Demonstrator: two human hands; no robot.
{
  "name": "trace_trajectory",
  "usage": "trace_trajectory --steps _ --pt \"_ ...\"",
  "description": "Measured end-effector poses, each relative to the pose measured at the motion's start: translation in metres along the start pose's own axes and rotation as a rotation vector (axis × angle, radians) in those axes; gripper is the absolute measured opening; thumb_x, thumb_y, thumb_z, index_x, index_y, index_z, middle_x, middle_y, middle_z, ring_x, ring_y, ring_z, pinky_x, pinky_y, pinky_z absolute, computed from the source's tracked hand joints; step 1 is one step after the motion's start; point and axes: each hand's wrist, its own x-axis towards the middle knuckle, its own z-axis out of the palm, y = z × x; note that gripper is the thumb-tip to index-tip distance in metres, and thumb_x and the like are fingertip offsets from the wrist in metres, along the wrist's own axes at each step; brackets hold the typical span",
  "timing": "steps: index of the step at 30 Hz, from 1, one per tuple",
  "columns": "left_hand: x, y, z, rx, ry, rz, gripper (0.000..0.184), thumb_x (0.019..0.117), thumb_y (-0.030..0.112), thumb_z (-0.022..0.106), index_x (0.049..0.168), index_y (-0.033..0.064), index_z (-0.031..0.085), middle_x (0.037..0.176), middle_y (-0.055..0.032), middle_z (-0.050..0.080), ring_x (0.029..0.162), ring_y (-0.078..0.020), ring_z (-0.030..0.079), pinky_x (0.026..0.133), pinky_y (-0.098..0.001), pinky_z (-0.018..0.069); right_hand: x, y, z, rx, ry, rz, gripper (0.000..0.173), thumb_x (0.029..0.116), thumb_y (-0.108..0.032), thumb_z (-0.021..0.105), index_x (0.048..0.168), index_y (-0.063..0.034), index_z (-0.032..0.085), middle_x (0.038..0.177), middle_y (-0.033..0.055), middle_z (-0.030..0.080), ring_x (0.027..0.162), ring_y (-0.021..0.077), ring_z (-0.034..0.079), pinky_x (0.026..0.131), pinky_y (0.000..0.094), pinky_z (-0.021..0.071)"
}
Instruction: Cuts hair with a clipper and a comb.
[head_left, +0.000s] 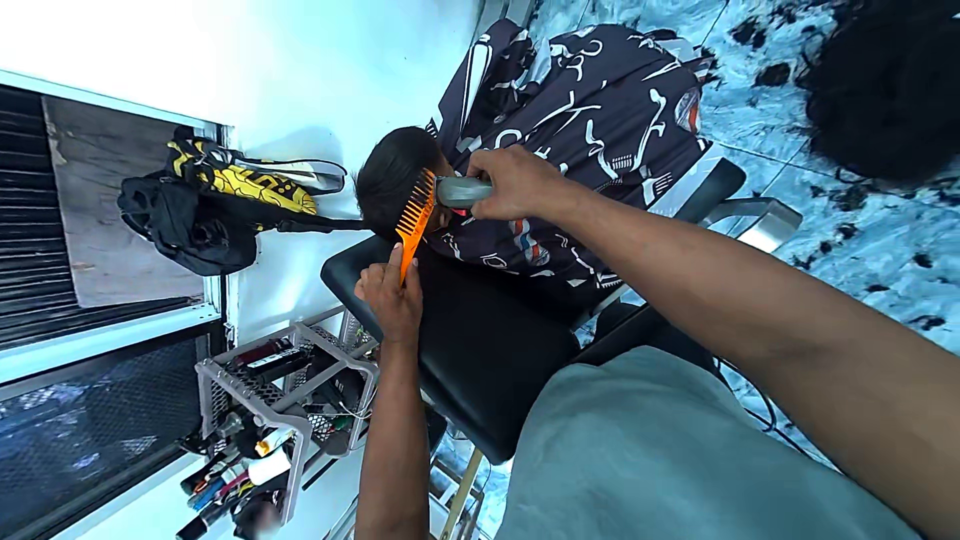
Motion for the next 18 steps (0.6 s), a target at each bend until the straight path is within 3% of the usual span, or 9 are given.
trace_trajectory --steps 14,16,18 --pt "0.000 -0.006 0.008 0.007 0.052 0.029 0.033 0.0999 0.031 0.066 0.129 0.0162 0.073 0.089 -0.0110 0.064 0.089 -0.0278 0.059 0.086 -0.0479 0.0409 -0.010 -0.020 0.010 -0.007 0.064 -0.068 0.043 0.0800 -0.034 0.079 0.117 -0.0156 0.067 0.102 0.0080 0.071 0.094 0.0287 0.070 0.078 0.0572 0.0559" --pt "-0.001 -0.009 0.005 -0.014 0.000 0.042 0.034 0.1000 0.034 0.066 0.129 0.0164 0.073 0.090 -0.0106 0.065 0.090 -0.0280 0.059 0.087 -0.0493 0.0408 -0.009 -0.019 0.009 0.061 0.057 -0.122 0.044 0.0798 -0.034 0.081 0.118 -0.0175 0.068 0.106 0.0038 0.073 0.097 0.0223 0.070 0.083 0.0526 0.0576" --pt "-0.002 -0.015 -0.006 -0.085 -0.174 0.071 0.037 0.0999 0.039 0.063 0.128 0.0165 0.073 0.092 -0.0095 0.068 0.092 -0.0280 0.061 0.091 -0.0531 0.0397 -0.015 -0.013 0.009 0.138 0.073 -0.139 0.045 0.0795 -0.032 0.083 0.119 -0.0158 0.069 0.107 0.0040 0.073 0.097 0.0212 0.070 0.086 0.0513 0.0582"
